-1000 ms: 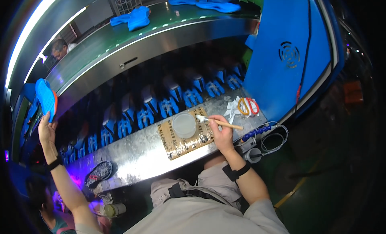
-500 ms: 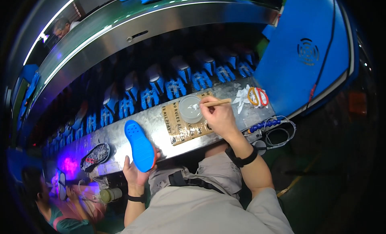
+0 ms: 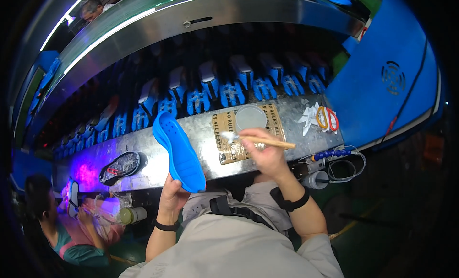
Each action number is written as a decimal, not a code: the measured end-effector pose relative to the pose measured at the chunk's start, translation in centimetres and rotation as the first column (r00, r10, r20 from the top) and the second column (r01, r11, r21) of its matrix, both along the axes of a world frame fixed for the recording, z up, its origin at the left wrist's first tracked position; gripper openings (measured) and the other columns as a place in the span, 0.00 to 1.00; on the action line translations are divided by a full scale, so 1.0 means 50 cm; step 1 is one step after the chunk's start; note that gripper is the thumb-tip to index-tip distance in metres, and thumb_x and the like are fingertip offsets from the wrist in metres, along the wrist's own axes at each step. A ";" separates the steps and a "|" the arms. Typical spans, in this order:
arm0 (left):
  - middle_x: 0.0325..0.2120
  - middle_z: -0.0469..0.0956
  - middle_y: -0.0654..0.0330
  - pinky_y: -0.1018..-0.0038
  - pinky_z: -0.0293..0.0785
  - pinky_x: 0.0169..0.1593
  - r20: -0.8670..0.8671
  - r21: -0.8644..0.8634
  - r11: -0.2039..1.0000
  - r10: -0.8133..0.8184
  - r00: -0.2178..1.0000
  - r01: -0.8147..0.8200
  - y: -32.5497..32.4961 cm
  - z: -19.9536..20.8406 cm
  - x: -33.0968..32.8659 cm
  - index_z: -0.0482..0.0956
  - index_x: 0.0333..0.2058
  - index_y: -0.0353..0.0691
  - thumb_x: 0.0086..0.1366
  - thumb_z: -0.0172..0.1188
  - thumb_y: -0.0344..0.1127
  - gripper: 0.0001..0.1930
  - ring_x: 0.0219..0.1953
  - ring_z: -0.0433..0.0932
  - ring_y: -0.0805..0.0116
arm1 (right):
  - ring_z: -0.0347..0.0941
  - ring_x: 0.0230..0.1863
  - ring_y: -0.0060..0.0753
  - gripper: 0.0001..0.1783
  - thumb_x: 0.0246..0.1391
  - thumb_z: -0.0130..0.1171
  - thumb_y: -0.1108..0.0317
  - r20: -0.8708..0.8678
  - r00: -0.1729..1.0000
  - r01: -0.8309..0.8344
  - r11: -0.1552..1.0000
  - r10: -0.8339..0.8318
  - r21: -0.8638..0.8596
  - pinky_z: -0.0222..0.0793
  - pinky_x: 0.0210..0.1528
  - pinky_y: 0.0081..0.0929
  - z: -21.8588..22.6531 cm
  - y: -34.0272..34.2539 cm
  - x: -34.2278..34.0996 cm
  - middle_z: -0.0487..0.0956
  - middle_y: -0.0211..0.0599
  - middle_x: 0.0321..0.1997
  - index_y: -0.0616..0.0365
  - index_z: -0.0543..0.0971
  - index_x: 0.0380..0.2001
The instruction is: Applying adhesive to shoe soles using a brush at a manufacturing station.
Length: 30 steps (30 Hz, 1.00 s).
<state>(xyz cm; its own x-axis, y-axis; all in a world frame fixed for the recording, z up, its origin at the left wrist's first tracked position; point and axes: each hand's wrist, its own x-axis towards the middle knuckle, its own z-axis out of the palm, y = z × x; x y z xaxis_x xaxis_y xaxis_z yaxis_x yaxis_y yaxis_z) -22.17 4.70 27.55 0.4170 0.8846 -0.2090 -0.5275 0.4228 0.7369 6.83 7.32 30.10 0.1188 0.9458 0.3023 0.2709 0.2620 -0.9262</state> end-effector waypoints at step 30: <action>0.52 0.74 0.45 0.58 0.81 0.50 -0.107 0.051 0.990 -0.128 0.986 0.134 -0.013 0.082 -0.010 0.52 0.68 0.32 0.49 0.74 0.51 0.55 0.50 0.80 0.51 | 0.78 0.33 0.38 0.06 0.51 0.64 0.75 0.070 0.938 -0.346 0.932 0.340 0.105 0.71 0.40 0.32 0.050 -0.042 -0.078 0.84 0.39 0.32 0.61 0.84 0.33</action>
